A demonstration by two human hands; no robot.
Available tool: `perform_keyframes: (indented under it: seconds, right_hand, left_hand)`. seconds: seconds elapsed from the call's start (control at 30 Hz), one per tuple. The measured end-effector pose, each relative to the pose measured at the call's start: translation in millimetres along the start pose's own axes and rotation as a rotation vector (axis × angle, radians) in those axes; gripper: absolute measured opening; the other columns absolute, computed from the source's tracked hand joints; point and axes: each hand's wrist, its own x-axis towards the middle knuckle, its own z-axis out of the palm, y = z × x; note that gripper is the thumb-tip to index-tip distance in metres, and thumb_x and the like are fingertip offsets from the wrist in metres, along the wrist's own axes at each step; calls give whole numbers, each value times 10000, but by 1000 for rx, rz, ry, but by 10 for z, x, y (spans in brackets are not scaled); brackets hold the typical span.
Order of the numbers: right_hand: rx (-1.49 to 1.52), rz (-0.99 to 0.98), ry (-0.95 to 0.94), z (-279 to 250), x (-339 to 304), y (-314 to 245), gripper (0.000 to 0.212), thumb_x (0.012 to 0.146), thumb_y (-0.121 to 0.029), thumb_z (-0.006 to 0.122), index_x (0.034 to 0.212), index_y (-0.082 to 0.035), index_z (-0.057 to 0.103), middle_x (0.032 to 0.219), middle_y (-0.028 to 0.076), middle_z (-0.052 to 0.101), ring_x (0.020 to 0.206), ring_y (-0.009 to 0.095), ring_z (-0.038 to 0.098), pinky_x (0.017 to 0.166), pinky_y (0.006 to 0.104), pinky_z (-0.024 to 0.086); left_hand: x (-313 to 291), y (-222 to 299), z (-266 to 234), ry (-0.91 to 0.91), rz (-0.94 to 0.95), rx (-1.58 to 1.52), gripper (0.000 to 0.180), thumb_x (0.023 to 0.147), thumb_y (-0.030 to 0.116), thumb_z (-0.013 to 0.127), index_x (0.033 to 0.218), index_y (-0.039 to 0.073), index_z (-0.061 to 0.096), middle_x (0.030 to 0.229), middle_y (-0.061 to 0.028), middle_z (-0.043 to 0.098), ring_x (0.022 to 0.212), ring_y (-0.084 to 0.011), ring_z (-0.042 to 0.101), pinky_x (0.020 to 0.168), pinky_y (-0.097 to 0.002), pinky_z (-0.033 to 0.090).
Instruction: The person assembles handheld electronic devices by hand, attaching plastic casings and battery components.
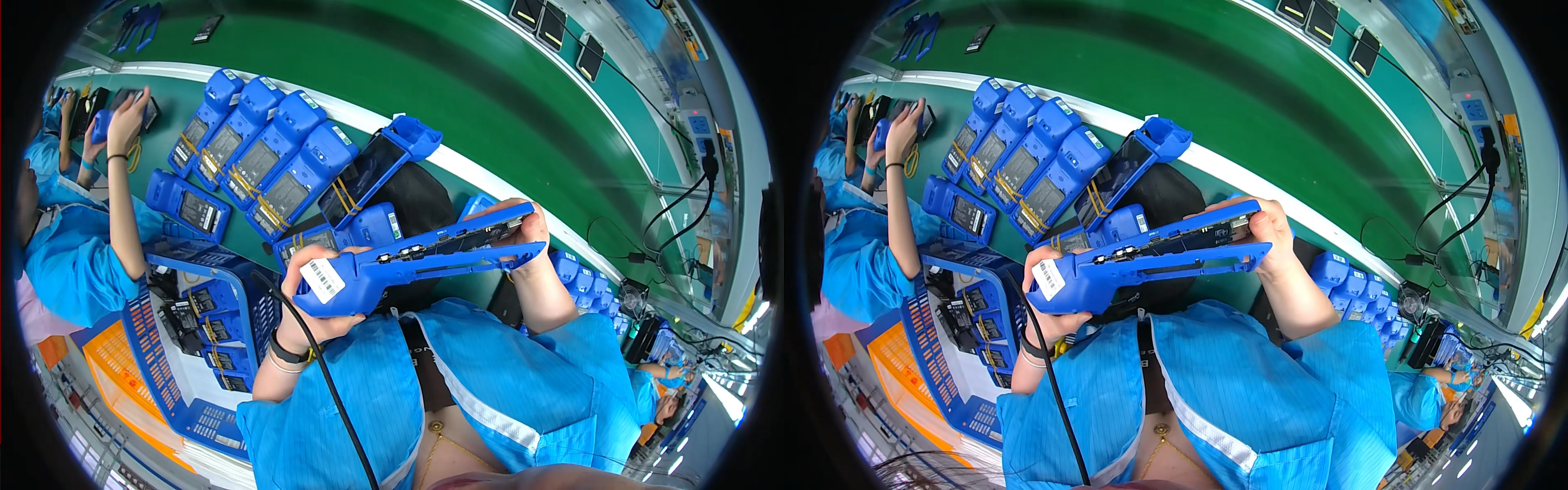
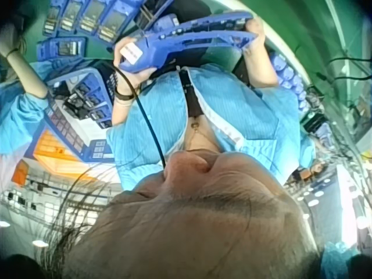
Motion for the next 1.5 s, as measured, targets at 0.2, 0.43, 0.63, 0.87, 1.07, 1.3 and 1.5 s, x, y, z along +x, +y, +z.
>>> perform_keyframes:
  seconds: [0.2,0.43,0.63,0.87,1.07,1.3,1.5]
  right_hand:
    - [24,112,-19,198,120,-119,658,836,-490,585,1193,51,475,1046,265,598,987,408,601,827,518,514]
    - [-399,-215,57,249,260,-208,602,856,-289,612,1335,-36,348,1377,237,351,1316,388,300,1076,523,224]
    - [-251,-132,-133,180,257,-181,409,892,-209,567,1234,-19,448,1349,224,393,1292,298,372,1044,409,326]
    - [200,126,-85,303,341,-175,458,895,-203,555,1278,16,431,1242,210,501,1101,277,551,927,355,472]
    - [105,353,94,160,499,-92,468,832,-184,635,1190,82,495,1061,164,604,933,221,629,820,325,533]
    - [62,365,-20,265,793,-129,389,862,-156,589,1178,61,524,1074,130,607,940,182,619,818,283,517]
    - [-59,353,49,463,999,-176,440,827,-197,652,1171,52,536,1050,112,627,929,180,626,830,291,517]
  left_hand:
    - [-38,-53,-9,117,-88,46,757,582,153,860,1179,53,406,1159,-161,558,1050,-214,554,899,-330,441]
    - [38,-104,131,292,-221,-188,863,589,276,871,1263,29,392,1129,-55,529,1025,-143,534,899,-276,430]
    - [86,-147,80,286,-215,-194,832,620,245,848,1270,12,384,1129,-64,536,1023,-146,541,901,-280,435]
    - [131,-155,44,287,-258,-302,797,640,162,810,1292,8,379,1147,-79,536,1045,-163,544,922,-296,433]
    - [252,-47,-59,248,-310,-416,810,645,89,779,1333,10,359,1200,-98,502,1089,-183,527,952,-315,423]
    - [385,-6,-122,345,-261,-371,717,662,26,722,1299,16,392,1162,-92,517,1072,-190,533,944,-327,429]
    - [465,-66,-341,295,-256,-534,670,715,-11,687,1313,33,388,1164,-64,527,1088,-166,516,951,-317,409]
